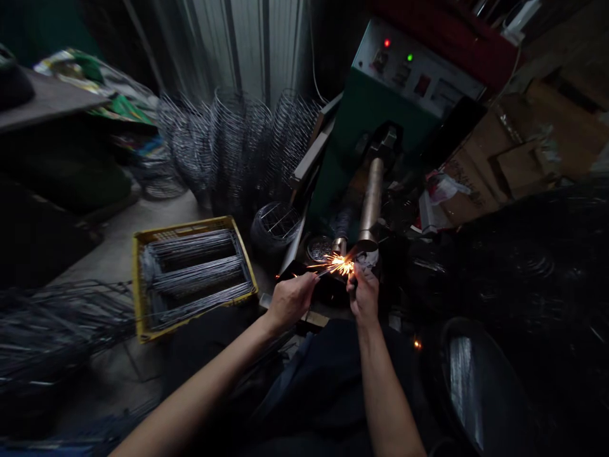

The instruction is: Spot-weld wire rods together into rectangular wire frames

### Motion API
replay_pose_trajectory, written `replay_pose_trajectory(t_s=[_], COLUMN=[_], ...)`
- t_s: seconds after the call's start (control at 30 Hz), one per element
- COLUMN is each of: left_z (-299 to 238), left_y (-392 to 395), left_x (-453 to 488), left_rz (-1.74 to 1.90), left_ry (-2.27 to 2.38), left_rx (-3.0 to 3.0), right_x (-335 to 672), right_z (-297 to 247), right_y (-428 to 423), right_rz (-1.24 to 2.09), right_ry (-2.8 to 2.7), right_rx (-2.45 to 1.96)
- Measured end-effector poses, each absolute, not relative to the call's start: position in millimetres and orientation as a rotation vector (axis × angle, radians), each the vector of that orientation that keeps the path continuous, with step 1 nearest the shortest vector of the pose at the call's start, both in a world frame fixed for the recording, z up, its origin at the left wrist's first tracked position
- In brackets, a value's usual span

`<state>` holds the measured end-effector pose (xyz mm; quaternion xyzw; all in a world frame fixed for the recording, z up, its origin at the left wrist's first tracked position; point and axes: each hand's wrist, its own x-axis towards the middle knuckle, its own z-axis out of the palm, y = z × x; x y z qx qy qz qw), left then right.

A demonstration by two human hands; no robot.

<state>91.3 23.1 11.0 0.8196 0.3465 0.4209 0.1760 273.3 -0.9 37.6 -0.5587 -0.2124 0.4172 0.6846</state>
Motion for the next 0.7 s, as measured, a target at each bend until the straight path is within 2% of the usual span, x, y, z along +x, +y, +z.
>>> replay_pose_trajectory(t_s=[0.23,0.37,0.47,0.6,0.7], left_z=[12.5,14.8,12.0,0.7,-19.8], left_y=[29.1,18.2,5.9,1.4,24.9], left_x=[95.7,81.2,36.6,-62.4,-139.1], left_rz=[1.127,0.958,0.801,0.813,1.148], left_ry=[0.954,0.730,0.702,1.110,1.697], left_rx=[2.363,2.679,2.823,2.677,2.061], right_x=[263.3,240.4,224.8,212.1,208.9], right_z=[9.3,-28.5,-52.1,-68.9,-70.0], right_y=[-50.3,-98.6,-129.1,-152.7,-153.2], right_rz=[1.072,1.365,1.572,1.714,1.656], right_ry=[-0.609,-0.903,-1.117,-1.173,-1.228], right_rx=[-1.423,-1.549,-1.560,-1.593,-1.643])
